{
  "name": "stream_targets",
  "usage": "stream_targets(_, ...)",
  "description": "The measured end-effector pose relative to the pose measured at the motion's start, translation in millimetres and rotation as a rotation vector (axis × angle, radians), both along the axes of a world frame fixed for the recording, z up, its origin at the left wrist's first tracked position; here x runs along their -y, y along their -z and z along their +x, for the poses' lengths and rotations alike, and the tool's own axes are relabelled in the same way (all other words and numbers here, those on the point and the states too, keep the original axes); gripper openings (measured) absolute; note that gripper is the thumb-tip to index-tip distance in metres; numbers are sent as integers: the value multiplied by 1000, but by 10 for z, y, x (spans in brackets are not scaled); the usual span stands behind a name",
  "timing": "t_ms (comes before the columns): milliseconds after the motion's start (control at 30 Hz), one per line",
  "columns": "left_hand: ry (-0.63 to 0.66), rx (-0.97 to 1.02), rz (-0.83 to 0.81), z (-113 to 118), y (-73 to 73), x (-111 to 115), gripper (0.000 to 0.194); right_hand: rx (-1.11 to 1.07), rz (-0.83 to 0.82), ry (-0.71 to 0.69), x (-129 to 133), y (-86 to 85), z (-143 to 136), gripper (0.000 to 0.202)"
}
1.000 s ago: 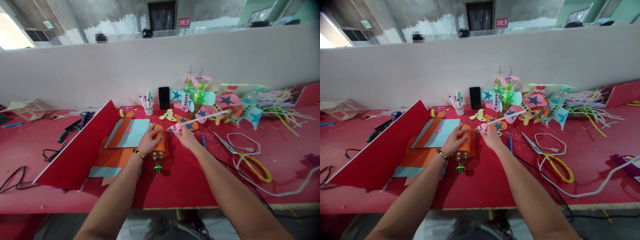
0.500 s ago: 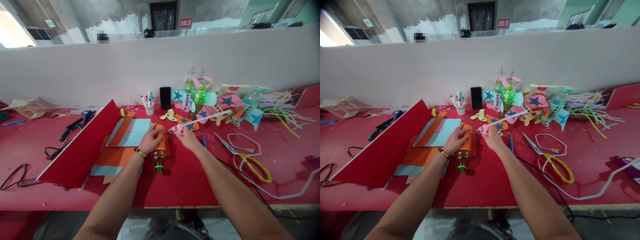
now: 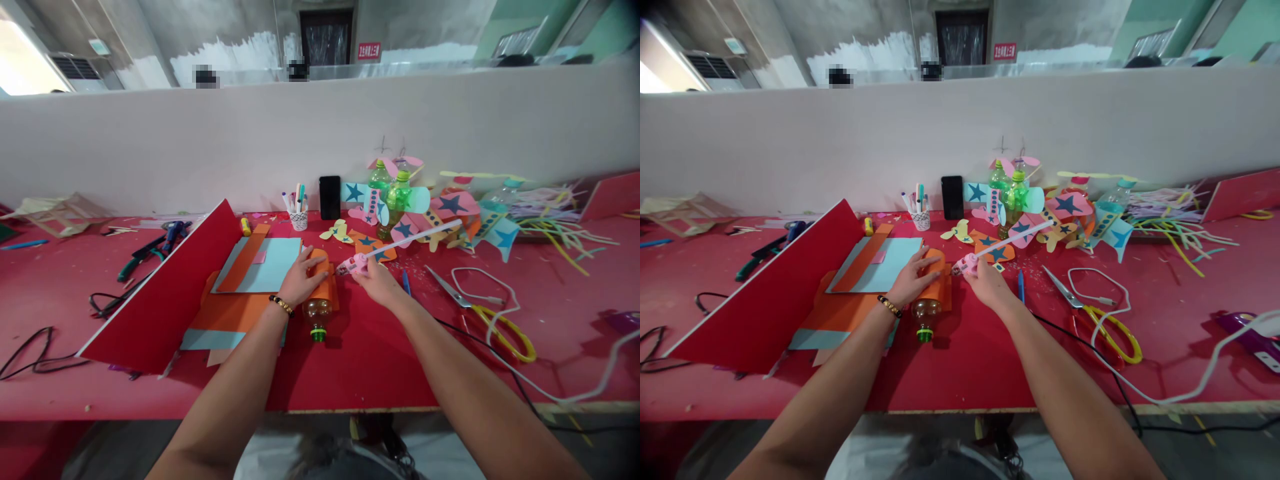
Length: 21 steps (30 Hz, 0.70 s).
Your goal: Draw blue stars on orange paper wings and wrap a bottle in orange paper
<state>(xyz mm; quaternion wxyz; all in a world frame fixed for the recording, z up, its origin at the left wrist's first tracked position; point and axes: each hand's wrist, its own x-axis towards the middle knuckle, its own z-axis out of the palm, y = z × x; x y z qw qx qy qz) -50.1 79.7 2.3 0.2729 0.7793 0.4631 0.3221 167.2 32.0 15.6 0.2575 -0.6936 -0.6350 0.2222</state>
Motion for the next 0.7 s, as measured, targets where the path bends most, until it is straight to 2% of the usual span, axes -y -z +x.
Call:
stream_targets(367,-2,7,-11,2,-28,15,48,-46,-41,-40,225,-129,-33,30)
stream_targets(700,6,10,-8,-3,-30,12,49,21,-74,-54,461,-219,-56,26)
